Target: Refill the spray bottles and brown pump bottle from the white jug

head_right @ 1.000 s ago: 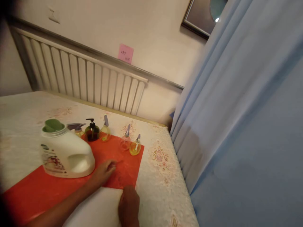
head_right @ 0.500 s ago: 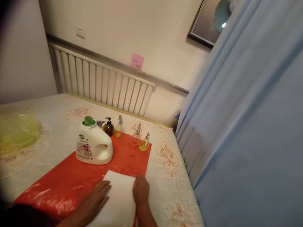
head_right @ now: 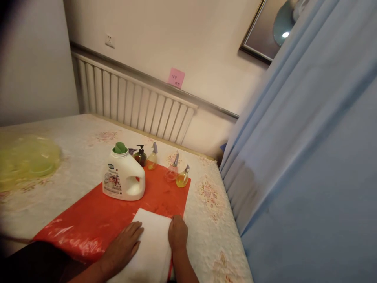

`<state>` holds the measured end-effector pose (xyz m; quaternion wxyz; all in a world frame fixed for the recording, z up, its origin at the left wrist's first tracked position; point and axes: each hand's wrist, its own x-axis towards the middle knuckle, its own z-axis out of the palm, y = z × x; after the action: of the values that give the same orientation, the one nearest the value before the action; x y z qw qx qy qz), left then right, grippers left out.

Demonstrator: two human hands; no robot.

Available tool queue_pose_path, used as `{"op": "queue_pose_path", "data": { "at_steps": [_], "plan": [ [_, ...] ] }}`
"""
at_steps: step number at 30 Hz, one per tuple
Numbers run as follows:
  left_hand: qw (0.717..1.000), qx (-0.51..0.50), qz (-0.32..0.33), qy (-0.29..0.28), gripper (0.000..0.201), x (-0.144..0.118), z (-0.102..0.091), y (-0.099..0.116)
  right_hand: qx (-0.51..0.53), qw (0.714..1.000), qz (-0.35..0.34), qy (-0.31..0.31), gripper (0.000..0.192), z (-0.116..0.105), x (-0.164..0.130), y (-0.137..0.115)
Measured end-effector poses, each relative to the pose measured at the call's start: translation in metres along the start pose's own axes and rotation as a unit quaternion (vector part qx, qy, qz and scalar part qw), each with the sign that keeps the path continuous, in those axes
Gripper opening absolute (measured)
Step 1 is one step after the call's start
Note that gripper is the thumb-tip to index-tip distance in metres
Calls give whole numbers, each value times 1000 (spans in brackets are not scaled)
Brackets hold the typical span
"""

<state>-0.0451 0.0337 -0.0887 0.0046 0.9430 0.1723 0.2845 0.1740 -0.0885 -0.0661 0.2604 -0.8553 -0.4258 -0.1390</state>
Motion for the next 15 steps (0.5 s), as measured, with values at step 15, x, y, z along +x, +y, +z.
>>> {"op": "queue_pose_path", "data": {
  "at_steps": [15],
  "plan": [
    [992, -114, -45, -7, 18, 17, -14, 1, 121, 992, 36, 28, 29, -14, 2, -6]
  ]
}}
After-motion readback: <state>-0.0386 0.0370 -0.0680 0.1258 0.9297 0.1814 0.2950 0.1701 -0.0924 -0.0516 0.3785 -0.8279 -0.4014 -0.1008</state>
